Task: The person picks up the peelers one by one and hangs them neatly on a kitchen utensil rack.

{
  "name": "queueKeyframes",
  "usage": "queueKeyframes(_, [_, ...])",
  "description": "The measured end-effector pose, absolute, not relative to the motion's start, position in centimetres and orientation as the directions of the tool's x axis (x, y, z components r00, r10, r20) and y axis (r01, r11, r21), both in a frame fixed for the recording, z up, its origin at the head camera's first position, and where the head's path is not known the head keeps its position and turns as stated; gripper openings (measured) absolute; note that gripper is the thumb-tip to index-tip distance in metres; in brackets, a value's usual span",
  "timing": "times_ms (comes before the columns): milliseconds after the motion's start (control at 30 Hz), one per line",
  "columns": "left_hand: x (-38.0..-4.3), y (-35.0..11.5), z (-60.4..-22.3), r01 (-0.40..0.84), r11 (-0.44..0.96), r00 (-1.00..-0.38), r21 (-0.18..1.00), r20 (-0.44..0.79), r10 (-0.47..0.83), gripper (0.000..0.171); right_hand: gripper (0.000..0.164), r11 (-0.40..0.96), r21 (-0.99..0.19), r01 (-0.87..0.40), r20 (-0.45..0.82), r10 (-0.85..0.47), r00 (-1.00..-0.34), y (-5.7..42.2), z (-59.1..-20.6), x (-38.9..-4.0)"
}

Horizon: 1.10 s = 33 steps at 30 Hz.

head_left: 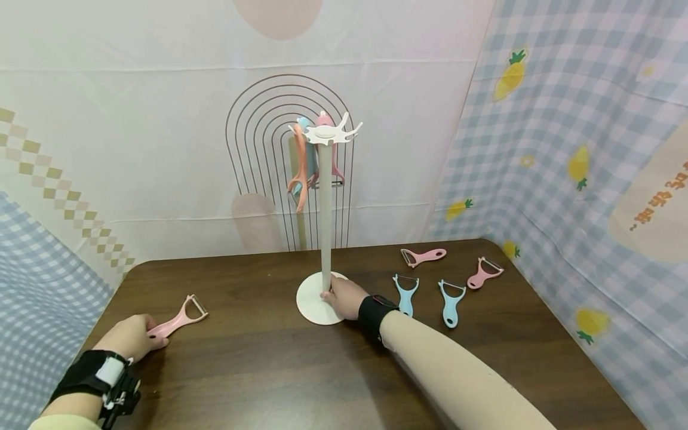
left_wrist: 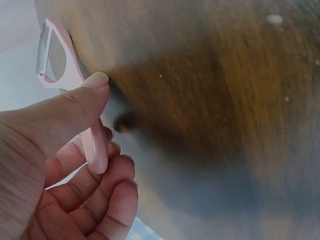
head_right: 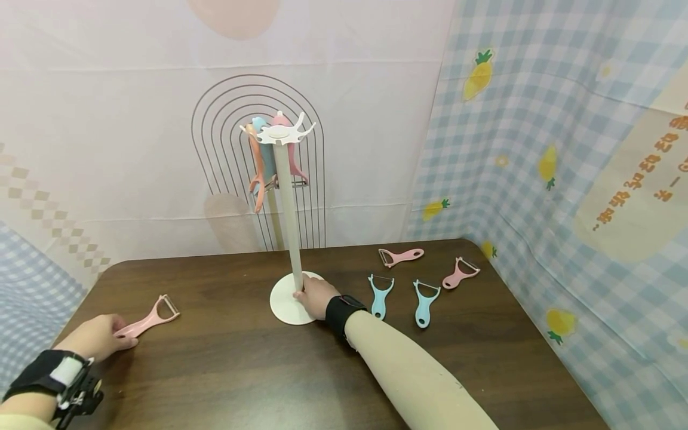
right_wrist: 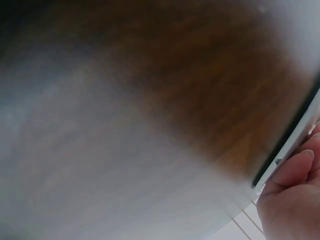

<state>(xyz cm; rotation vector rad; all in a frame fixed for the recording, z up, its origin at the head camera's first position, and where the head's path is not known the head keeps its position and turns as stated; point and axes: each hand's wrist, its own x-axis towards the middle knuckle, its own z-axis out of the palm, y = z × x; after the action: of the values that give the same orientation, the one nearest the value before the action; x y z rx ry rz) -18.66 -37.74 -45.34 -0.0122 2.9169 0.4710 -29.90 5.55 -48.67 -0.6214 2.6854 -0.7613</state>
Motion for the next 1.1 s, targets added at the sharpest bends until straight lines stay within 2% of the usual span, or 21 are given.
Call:
queueKeyframes(400, [-18.5,-37.0,-45.0,-0.038,0.948,-0.981,0.316,-0.193,0.026,0.03,0.047,0.77,-0.541,-0.338,-0.135,-0.476,-0.869,5.6,-48.6,-29.7])
queueKeyframes(733, [-18.6,-36.4,-44.4,0.004,0.944,-0.986,0.33,-0.159,0.059,0.025,0.043,0.761,-0.549,-0.346,-0.121,-0.482,-0.868,5.7,-48.8,-29.6])
queueKeyframes(933, [-18.7,-35.9,-44.1,0.067,0.921,-0.991,0.384,-0.084,0.107,0.015,0.041,0.758,-0.546,-0.357,-0.107,-0.486,-0.868,5.8,-49.1,-29.8])
queueKeyframes(1100, [-18.7,-35.6,-44.0,0.073,0.887,-0.991,0.456,-0.068,0.116,0.015,0.041,0.756,-0.544,-0.364,-0.101,-0.489,-0.866,5.7,-49.0,-29.8])
